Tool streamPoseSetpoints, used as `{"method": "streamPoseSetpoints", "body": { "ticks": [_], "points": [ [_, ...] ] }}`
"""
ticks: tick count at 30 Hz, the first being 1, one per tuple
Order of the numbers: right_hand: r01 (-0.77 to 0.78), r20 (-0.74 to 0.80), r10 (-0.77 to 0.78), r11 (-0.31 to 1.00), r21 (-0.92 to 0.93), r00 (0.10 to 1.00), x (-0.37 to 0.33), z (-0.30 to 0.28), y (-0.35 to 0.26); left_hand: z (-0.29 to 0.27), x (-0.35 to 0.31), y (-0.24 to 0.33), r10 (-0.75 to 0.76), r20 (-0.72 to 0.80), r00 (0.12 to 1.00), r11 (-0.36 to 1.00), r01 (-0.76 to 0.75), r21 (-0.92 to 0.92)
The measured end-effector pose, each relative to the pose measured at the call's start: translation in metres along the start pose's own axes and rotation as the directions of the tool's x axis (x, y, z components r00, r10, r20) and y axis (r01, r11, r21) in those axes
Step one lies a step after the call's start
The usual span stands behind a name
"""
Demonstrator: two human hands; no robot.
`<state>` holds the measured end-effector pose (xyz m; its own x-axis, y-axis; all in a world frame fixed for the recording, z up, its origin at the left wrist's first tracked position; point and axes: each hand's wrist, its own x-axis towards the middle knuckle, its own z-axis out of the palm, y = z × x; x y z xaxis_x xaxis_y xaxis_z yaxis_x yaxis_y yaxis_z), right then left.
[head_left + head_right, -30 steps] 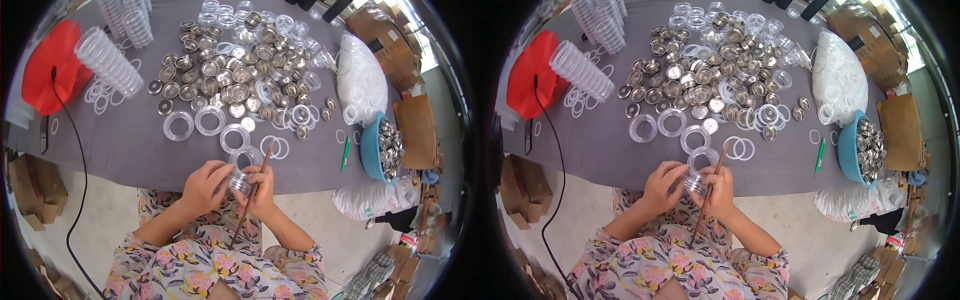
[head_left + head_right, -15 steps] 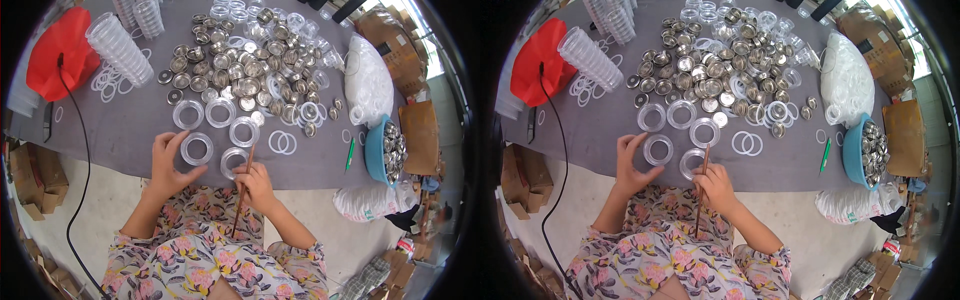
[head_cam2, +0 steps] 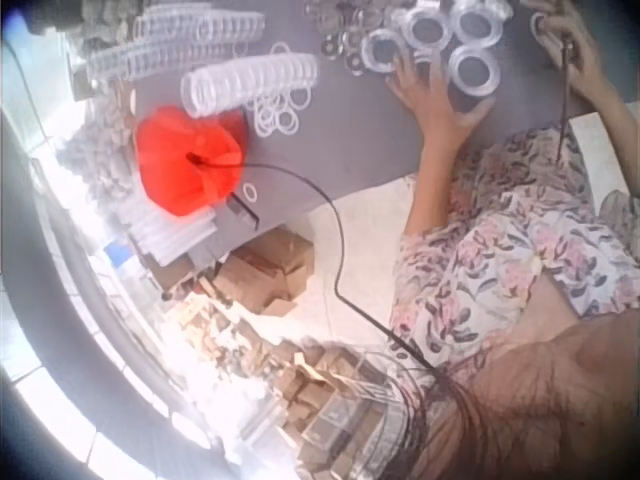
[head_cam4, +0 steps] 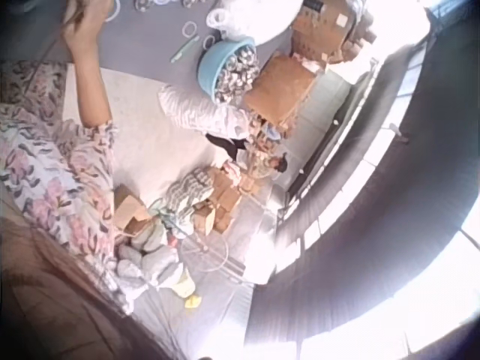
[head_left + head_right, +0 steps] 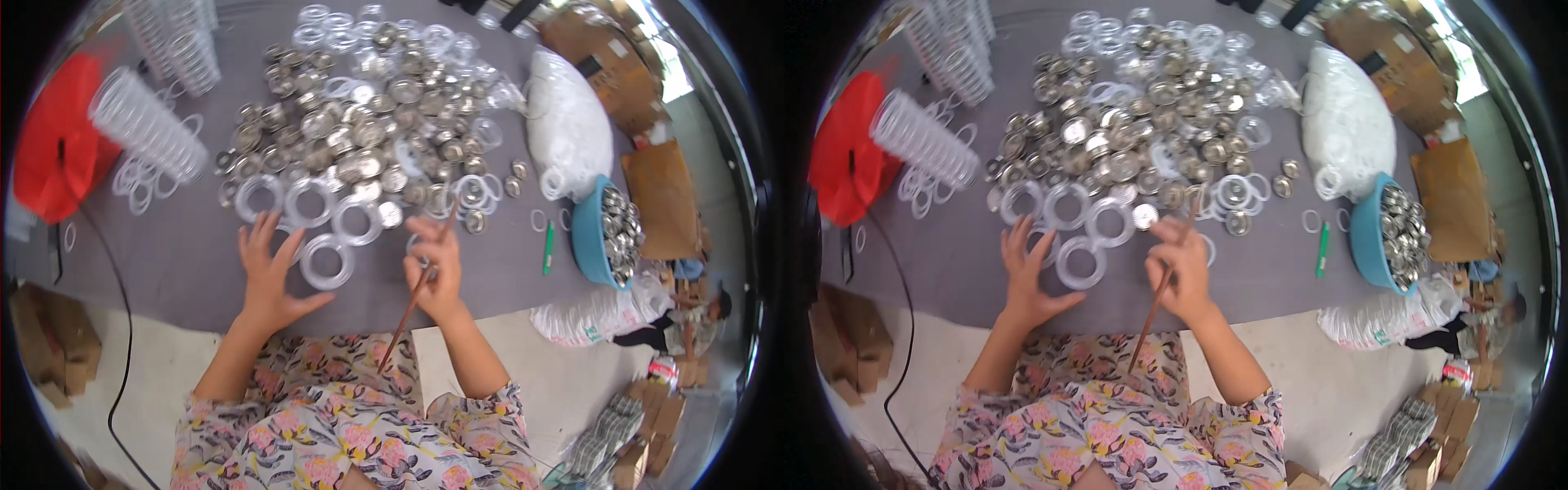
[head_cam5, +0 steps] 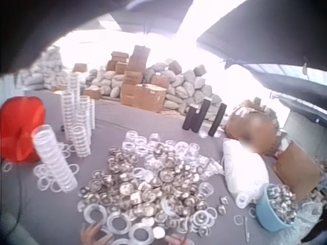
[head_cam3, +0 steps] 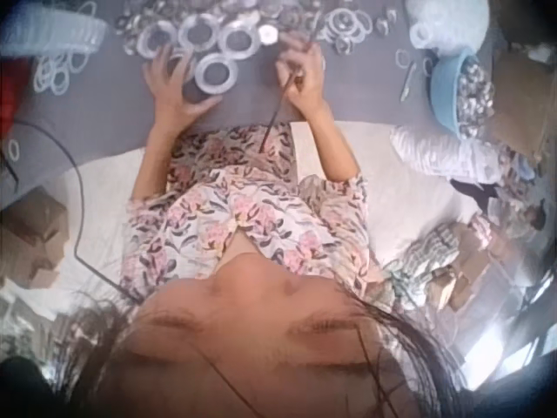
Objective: The person assembles small jar components by placing white rubber gaskets into clear plastic rings. Using a thin wooden stick, the person presses the gaskets into the rings to ensure a secure fit. The person handles the components one at a time, stacking the finished rings into a growing pile on the table.
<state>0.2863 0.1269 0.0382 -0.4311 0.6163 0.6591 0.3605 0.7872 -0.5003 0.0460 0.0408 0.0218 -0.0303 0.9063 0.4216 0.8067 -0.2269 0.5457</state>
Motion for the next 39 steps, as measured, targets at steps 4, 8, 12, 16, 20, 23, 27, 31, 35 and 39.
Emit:
{"method": "streamPoseSetpoints", "body": {
  "ticks": [4, 8, 12, 16, 20, 23, 27, 31, 35, 39],
  "points": [
    [-0.284, -0.346, 0.231, 0.953, -0.109, 0.909, 0.022, -0.043, 0.086, -0.002, -0.018, -0.006, 0.163, 0.016, 0.987, 0.987, -0.163, 0.005],
    [-0.368, -0.236, 0.309, 0.888, -0.275, 0.921, 0.055, -0.078, 0.166, 0.002, -0.009, -0.003, 0.15, -0.011, 0.989, 0.987, -0.151, -0.061],
    [-0.386, -0.033, 0.424, 0.786, -0.483, 0.905, 0.078, -0.078, 0.209, 0.002, -0.009, -0.006, 0.093, -0.026, 0.995, 0.994, -0.095, -0.063],
    [-0.481, -0.229, 0.426, 0.816, -0.32, 0.875, 0.076, -0.083, 0.225, 0.001, -0.01, -0.007, 0.073, -0.012, 0.997, 0.995, -0.074, -0.07],
    [-0.456, -0.387, 0.577, 0.812, 0.364, 0.719, 0.075, -0.074, 0.152, 0.002, -0.007, -0.005, 0.024, -0.026, 0.999, 0.997, -0.026, -0.07],
    [-0.539, 0.009, 0.605, 0.702, 0.465, 0.796, 0.036, -0.055, 0.052, 0.004, -0.009, -0.008, 0.043, -0.054, 0.998, 0.996, -0.047, -0.07],
    [-0.083, 0.443, 0.093, 0.996, -0.041, 0.892, -0.014, -0.042, -0.004, 0.004, -0.013, -0.01, 0.023, -0.123, 0.992, 0.999, -0.028, -0.038],
    [-0.062, 0.366, 0.083, 0.996, -0.07, 0.927, -0.038, -0.005, -0.014, 0.001, -0.003, -0.003, -0.175, -0.22, 0.96, 0.976, 0.141, -0.165],
    [-0.142, 0.362, 0.082, 0.98, 0.141, 0.928, -0.022, 0.003, -0.01, -0.013, 0.017, -0.006, -0.03, -0.225, 0.974, 0.996, 0.009, -0.092],
    [-0.276, 0.122, 0.248, 0.899, 0.34, 0.961, -0.033, 0.002, 0.01, -0.026, 0.07, -0.009, 0.017, -0.035, 0.999, 0.986, -0.023, -0.165]
  ]
}}
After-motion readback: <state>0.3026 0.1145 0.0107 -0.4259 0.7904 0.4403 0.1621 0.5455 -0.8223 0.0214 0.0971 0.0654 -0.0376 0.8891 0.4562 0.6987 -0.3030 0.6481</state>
